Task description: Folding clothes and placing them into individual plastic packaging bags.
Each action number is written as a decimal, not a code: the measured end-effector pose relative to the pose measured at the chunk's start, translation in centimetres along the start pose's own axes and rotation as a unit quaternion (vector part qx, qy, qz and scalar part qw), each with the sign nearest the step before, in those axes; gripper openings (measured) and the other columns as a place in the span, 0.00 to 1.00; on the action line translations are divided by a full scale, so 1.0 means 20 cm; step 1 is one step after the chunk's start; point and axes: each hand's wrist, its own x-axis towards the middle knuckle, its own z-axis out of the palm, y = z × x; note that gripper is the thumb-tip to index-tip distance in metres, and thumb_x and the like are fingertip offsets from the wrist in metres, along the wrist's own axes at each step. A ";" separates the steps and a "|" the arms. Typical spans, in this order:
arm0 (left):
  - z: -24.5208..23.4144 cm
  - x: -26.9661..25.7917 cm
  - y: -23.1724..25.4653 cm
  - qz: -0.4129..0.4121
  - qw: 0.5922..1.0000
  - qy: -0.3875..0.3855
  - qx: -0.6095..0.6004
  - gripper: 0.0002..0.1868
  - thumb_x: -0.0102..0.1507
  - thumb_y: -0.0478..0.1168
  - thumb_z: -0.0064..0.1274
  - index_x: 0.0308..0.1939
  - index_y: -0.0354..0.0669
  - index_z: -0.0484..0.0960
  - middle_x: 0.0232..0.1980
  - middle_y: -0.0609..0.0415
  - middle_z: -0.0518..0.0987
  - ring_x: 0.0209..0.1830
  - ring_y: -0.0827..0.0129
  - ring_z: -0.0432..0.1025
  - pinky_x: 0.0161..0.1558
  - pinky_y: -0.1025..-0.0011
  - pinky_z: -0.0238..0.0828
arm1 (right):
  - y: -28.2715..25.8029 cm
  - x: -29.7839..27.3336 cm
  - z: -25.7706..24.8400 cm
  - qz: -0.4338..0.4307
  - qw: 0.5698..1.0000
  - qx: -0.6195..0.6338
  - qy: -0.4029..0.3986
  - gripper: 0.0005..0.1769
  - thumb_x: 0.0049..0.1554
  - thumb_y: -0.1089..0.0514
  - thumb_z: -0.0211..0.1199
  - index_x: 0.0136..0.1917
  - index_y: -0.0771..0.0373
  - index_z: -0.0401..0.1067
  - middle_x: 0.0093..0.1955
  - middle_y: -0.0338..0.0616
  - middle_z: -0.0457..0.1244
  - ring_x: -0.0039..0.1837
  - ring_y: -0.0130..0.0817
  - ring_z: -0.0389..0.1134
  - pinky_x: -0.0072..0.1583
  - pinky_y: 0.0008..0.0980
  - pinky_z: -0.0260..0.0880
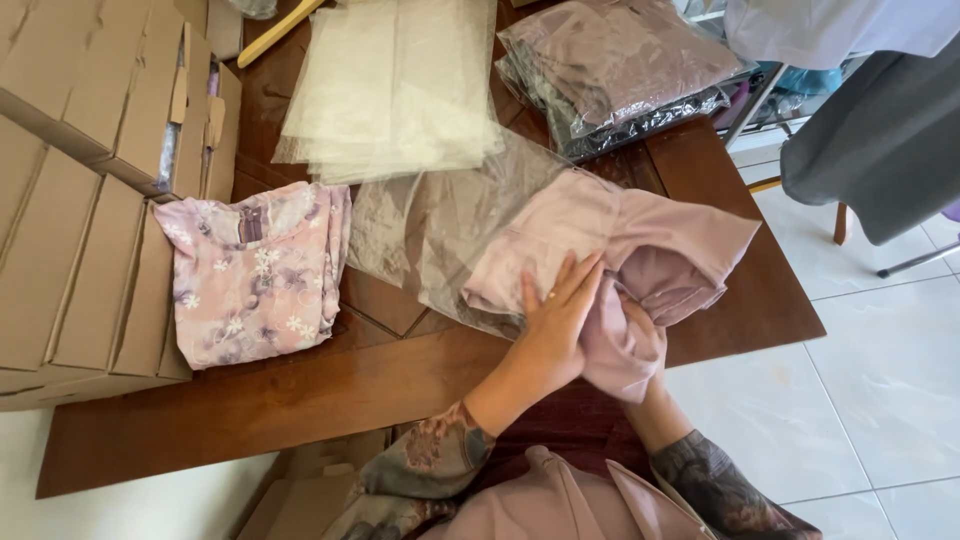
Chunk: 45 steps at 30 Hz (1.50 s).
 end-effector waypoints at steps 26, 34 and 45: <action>0.00 -0.02 0.18 -0.037 0.997 -0.065 0.021 0.50 0.50 0.21 0.43 0.79 0.39 0.52 0.86 0.51 0.46 0.86 0.37 0.24 0.72 0.30 0.09 | -0.15 -0.07 0.12 0.094 0.991 0.097 0.022 0.25 0.60 0.70 0.53 0.70 0.67 0.64 0.63 0.54 0.65 0.59 0.40 0.70 0.58 0.37 0.72; -0.07 -0.07 0.15 -0.084 0.995 -0.058 -0.009 0.55 0.46 0.19 0.38 0.81 0.37 0.51 0.86 0.50 0.46 0.86 0.35 0.23 0.71 0.28 0.10 | 0.02 -0.02 -0.05 0.003 0.992 -0.093 -0.090 0.26 0.58 0.73 0.57 0.70 0.75 0.64 0.67 0.52 0.64 0.66 0.35 0.67 0.66 0.32 0.69; 0.06 -0.04 0.24 -0.028 0.999 -0.027 0.007 0.52 0.48 0.21 0.43 0.79 0.36 0.52 0.84 0.46 0.48 0.86 0.35 0.29 0.71 0.25 0.14 | 0.17 -0.02 -0.01 -0.077 0.946 -0.242 -0.202 0.25 0.70 0.58 0.41 0.78 0.65 0.52 0.74 0.49 0.56 0.73 0.40 0.58 0.70 0.34 0.60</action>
